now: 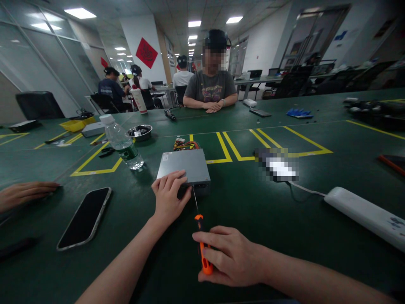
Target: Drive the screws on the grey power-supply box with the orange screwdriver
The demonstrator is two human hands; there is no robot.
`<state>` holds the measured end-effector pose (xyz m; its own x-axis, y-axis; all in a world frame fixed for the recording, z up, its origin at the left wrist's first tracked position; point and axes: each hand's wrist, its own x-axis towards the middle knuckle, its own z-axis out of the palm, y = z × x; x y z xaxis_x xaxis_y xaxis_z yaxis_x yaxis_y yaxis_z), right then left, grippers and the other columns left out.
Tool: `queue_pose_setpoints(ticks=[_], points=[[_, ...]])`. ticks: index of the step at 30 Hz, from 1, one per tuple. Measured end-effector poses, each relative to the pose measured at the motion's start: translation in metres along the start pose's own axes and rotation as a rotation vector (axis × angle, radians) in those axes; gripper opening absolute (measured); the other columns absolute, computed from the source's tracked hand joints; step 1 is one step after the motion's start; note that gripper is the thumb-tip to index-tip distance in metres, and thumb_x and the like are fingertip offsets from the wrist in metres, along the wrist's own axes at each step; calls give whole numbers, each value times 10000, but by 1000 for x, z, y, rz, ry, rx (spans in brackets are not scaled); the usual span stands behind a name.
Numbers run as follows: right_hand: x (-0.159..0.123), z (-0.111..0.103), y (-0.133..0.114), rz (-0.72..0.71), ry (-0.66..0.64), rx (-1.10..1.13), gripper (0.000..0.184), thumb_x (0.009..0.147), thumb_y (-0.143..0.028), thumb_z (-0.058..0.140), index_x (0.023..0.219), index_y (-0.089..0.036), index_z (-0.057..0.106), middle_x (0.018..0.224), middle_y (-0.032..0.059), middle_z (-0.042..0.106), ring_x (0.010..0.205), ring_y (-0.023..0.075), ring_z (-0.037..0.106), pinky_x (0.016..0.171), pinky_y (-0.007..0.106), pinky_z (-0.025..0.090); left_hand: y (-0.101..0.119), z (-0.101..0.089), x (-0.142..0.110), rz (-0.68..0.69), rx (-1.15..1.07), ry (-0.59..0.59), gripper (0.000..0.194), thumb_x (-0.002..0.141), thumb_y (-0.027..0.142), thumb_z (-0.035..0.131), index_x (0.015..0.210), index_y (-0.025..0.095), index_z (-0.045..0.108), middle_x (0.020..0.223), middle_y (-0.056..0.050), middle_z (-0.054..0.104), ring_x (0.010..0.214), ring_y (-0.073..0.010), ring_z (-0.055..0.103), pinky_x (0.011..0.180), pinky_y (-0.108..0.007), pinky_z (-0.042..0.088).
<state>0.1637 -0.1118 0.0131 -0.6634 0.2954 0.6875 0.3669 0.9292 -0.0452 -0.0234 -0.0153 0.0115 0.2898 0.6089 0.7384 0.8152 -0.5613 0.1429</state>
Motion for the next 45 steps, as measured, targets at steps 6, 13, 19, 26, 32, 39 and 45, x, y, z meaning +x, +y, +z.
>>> queue_pose_setpoints(ticks=[6,13,19,26,32,39,45], points=[[6,-6,-2,-38,-70,-37,252,951,-284,374,1090,-137,526,1033,151,632,909,168,618,676,282,509,1,0,0,-9,-7,-8,183,779,262,585,957,259,541,1139,-32,634,1046,-239,550,854,-429,294],[5,-4,0,-4,56,10,261,952,-340,413,879,-117,528,943,128,654,811,143,634,667,250,504,0,0,0,2,7,-5,176,781,260,588,948,257,533,1133,-36,636,1037,-235,553,853,-427,296],[6,-6,-1,-49,-48,-14,260,957,-294,351,1088,-139,513,1001,145,636,942,165,608,698,283,509,1,0,0,15,23,5,178,781,261,593,946,249,527,1116,-34,643,1029,-230,556,853,-421,298],[4,-3,1,-31,43,-15,271,947,-352,430,864,-119,541,965,129,654,774,133,630,651,241,504,1,0,0,10,18,3,173,783,262,590,946,249,534,1123,-33,642,1038,-232,556,852,-416,297],[8,-8,0,-44,-34,-22,284,977,-315,313,1057,-138,520,988,136,652,918,153,617,684,270,510,2,0,0,24,20,15,175,778,256,593,945,245,539,1118,-40,643,1030,-232,558,846,-415,295],[4,-4,1,-26,38,-52,314,966,-386,384,828,-142,524,957,116,661,902,133,620,668,240,497,0,0,1,31,20,17,182,779,255,594,953,247,538,1122,-42,642,1029,-235,556,840,-418,296],[8,-6,-2,-13,-84,-27,305,984,-316,279,1050,-138,517,1031,133,637,951,155,607,705,274,502,0,0,1,27,19,20,175,779,256,598,944,244,542,1115,-38,644,1017,-230,564,840,-417,300]])
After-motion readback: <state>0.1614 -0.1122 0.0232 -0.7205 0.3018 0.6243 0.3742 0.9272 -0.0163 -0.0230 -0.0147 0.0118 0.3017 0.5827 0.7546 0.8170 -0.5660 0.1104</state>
